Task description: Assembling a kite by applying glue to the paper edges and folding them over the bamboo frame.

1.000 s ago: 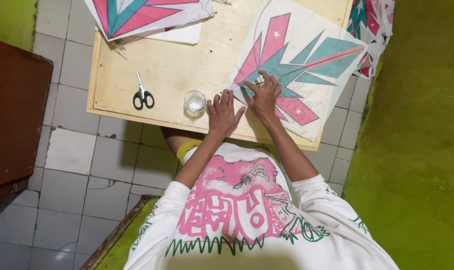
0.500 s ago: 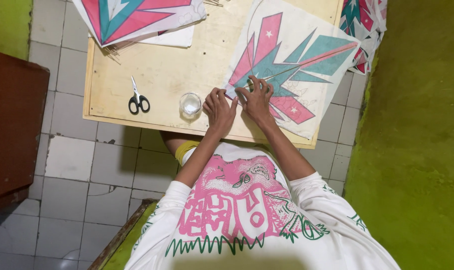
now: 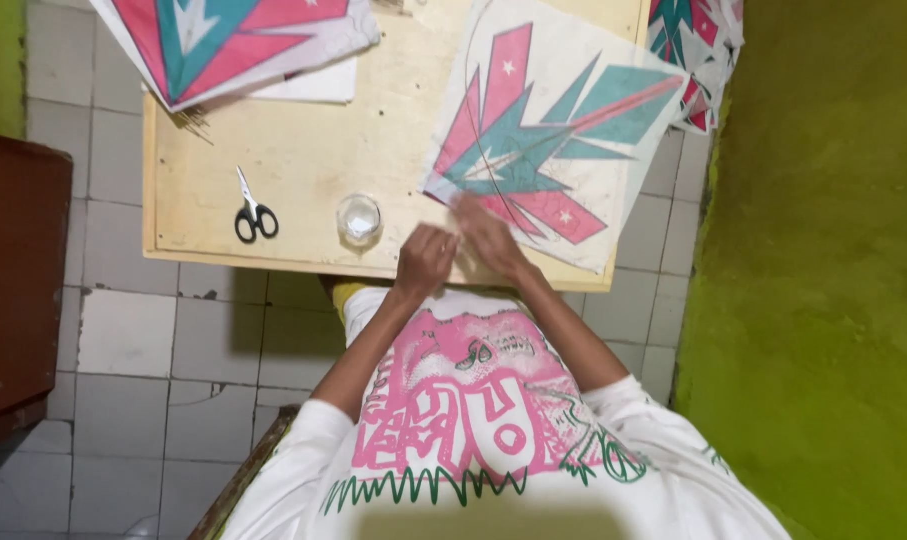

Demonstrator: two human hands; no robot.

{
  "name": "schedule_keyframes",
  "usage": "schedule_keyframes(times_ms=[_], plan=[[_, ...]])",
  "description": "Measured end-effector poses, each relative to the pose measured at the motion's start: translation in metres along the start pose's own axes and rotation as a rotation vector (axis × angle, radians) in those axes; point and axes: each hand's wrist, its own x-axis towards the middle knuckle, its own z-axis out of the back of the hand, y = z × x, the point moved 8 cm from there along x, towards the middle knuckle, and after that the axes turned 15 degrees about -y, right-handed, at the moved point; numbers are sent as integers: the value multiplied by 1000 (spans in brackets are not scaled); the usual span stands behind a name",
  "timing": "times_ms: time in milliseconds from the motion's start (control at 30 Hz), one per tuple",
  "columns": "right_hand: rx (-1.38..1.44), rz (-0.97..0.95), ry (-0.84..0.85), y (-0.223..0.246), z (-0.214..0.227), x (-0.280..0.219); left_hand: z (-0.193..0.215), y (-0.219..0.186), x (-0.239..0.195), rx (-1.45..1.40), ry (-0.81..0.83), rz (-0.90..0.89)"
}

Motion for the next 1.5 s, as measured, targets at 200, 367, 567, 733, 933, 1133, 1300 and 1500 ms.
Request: schedule_keyframes(times_ms=[200,367,567,733,933,1133,1300,1500], plan=[[247,-249,33,27,-11,4,86,-13,8,218,-251,-309],[320,-415,472,28,-29,-29,125,49,7,322,-194,83],[-61,-263,-132,-14,13,-40,130,91,4,327,-77,222],[-301,-231,179,19,-29,-54,103,110,33,239,6,226],[-579,-347,368,42,-50,-46,70,111,66,137,14,220],[-669,-342,385,28,-63,-41,65,119,68,217,0,160],[-668,-383,397,20,-64,-44,65,108,74,281,2,96],[-660,-390,380,52,-58,-38,64,108,72,302,16,73]])
